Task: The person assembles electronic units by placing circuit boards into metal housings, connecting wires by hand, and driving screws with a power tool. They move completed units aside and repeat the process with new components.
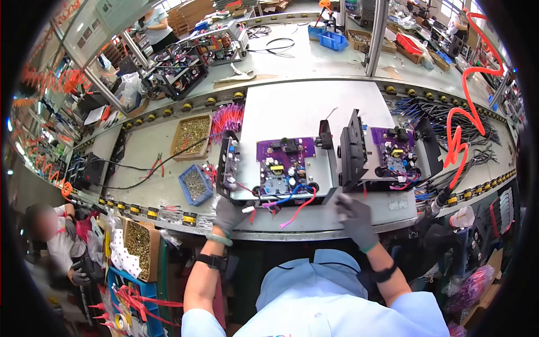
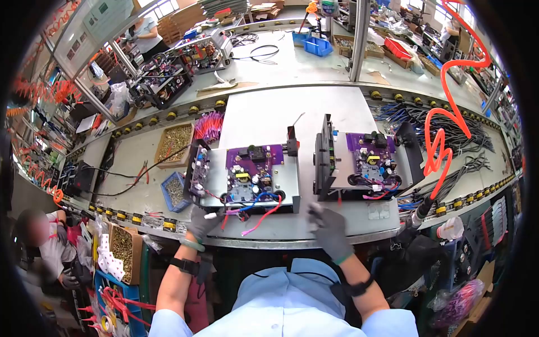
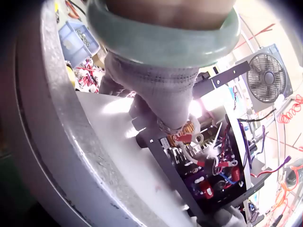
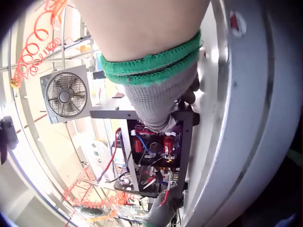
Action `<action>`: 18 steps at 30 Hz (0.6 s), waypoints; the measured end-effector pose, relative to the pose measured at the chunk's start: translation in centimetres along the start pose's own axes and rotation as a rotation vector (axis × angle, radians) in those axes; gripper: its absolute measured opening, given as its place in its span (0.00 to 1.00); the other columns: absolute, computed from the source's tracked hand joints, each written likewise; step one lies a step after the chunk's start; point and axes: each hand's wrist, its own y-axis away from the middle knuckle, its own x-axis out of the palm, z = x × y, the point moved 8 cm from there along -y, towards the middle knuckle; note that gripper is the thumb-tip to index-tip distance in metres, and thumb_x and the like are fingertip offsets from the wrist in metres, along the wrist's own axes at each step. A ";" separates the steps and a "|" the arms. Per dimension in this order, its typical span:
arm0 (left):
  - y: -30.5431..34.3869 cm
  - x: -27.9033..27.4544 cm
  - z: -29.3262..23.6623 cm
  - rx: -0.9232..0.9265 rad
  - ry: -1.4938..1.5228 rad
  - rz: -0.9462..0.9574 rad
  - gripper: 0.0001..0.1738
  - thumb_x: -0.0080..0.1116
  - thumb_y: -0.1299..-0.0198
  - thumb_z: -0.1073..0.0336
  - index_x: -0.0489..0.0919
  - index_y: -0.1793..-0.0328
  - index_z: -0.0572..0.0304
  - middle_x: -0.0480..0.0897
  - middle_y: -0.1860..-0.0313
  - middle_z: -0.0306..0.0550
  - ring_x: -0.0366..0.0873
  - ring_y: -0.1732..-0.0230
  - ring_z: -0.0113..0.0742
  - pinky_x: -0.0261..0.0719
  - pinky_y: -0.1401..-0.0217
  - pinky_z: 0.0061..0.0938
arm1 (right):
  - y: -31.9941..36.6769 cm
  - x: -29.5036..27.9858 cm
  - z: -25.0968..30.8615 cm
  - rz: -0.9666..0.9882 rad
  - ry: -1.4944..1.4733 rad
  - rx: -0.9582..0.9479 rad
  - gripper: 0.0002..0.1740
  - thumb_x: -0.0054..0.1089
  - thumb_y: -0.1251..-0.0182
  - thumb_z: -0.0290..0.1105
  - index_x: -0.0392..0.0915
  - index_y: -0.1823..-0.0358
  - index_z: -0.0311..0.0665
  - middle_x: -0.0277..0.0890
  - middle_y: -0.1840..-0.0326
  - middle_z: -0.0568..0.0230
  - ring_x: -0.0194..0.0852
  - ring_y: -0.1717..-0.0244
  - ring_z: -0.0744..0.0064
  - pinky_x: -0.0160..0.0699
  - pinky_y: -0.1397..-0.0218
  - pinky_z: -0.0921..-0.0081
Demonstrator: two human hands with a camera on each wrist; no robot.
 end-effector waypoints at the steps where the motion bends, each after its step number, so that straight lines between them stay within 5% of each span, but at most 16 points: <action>1: 0.0 -1.2 -1.6 -0.022 0.205 -0.073 0.22 0.76 0.54 0.49 0.82 0.61 0.55 0.86 0.69 0.46 0.85 0.66 0.48 0.82 0.64 0.39 | 0.6 -3.1 2.4 -0.124 0.104 0.108 0.20 0.57 0.39 0.18 0.81 0.44 0.37 0.83 0.52 0.62 0.83 0.51 0.73 0.84 0.54 0.77; 2: 0.5 -0.6 -1.1 -0.053 0.232 -0.078 0.23 0.76 0.54 0.48 0.82 0.61 0.55 0.85 0.70 0.47 0.85 0.66 0.49 0.82 0.64 0.39 | 1.6 -6.1 2.1 -0.251 0.263 0.053 0.18 0.56 0.35 0.20 0.81 0.44 0.38 0.84 0.54 0.62 0.83 0.53 0.73 0.83 0.56 0.76; 3: 1.0 0.1 -0.7 -0.088 0.260 -0.081 0.23 0.76 0.54 0.47 0.82 0.61 0.56 0.85 0.70 0.49 0.85 0.66 0.50 0.82 0.64 0.39 | 2.7 -9.1 -2.1 -0.357 0.278 0.204 0.16 0.55 0.32 0.21 0.81 0.45 0.37 0.84 0.56 0.61 0.83 0.57 0.73 0.82 0.59 0.76; 5: 0.6 -1.2 -3.7 0.059 0.090 -0.084 0.24 0.75 0.54 0.46 0.82 0.62 0.57 0.85 0.71 0.50 0.85 0.67 0.52 0.82 0.65 0.40 | 2.9 -12.2 -2.7 -0.576 0.140 0.164 0.18 0.57 0.34 0.22 0.78 0.42 0.35 0.83 0.58 0.55 0.81 0.59 0.68 0.80 0.59 0.70; 8: 0.6 0.3 -4.8 0.021 -0.052 -0.051 0.14 0.74 0.53 0.52 0.86 0.63 0.46 0.84 0.70 0.44 0.82 0.70 0.50 0.78 0.69 0.42 | 2.1 -12.4 -2.4 -0.585 0.438 0.077 0.23 0.64 0.42 0.24 0.77 0.42 0.34 0.81 0.59 0.53 0.81 0.59 0.59 0.79 0.56 0.65; 10: 0.6 -0.4 -7.3 0.120 0.008 -0.102 0.15 0.74 0.53 0.53 0.86 0.61 0.46 0.84 0.68 0.44 0.82 0.69 0.51 0.78 0.69 0.42 | 1.1 -12.5 -6.3 -0.475 0.674 0.202 0.30 0.57 0.43 0.20 0.70 0.35 0.35 0.79 0.52 0.60 0.78 0.54 0.71 0.79 0.53 0.75; 11: 1.0 0.0 -6.8 0.159 0.027 -0.112 0.15 0.75 0.53 0.54 0.86 0.60 0.46 0.84 0.66 0.44 0.82 0.68 0.51 0.78 0.68 0.42 | 1.3 -12.7 -10.5 -0.477 0.517 0.356 0.32 0.62 0.45 0.23 0.69 0.35 0.34 0.79 0.52 0.53 0.81 0.53 0.64 0.80 0.52 0.70; 13: 1.0 -1.1 -8.4 0.201 0.048 -0.098 0.20 0.72 0.48 0.49 0.84 0.58 0.53 0.87 0.67 0.48 0.86 0.65 0.48 0.82 0.65 0.38 | 1.4 -12.2 -1.9 -0.465 0.773 0.034 0.30 0.69 0.52 0.29 0.76 0.43 0.35 0.79 0.57 0.52 0.79 0.60 0.50 0.79 0.57 0.62; 15: 1.9 -2.0 -8.6 -0.026 0.249 -0.038 0.20 0.73 0.48 0.50 0.84 0.56 0.54 0.87 0.64 0.45 0.87 0.63 0.41 0.83 0.61 0.35 | 1.5 -12.2 3.4 -0.383 0.689 0.057 0.29 0.69 0.51 0.28 0.76 0.44 0.35 0.79 0.59 0.53 0.80 0.62 0.54 0.79 0.59 0.64; 18: 2.2 -0.6 -8.2 0.290 -0.114 0.090 0.21 0.73 0.49 0.49 0.85 0.55 0.52 0.87 0.60 0.44 0.85 0.58 0.44 0.83 0.56 0.35 | -0.5 -10.8 12.8 -0.239 0.403 -0.168 0.22 0.67 0.46 0.25 0.78 0.47 0.34 0.79 0.69 0.58 0.82 0.69 0.63 0.79 0.66 0.68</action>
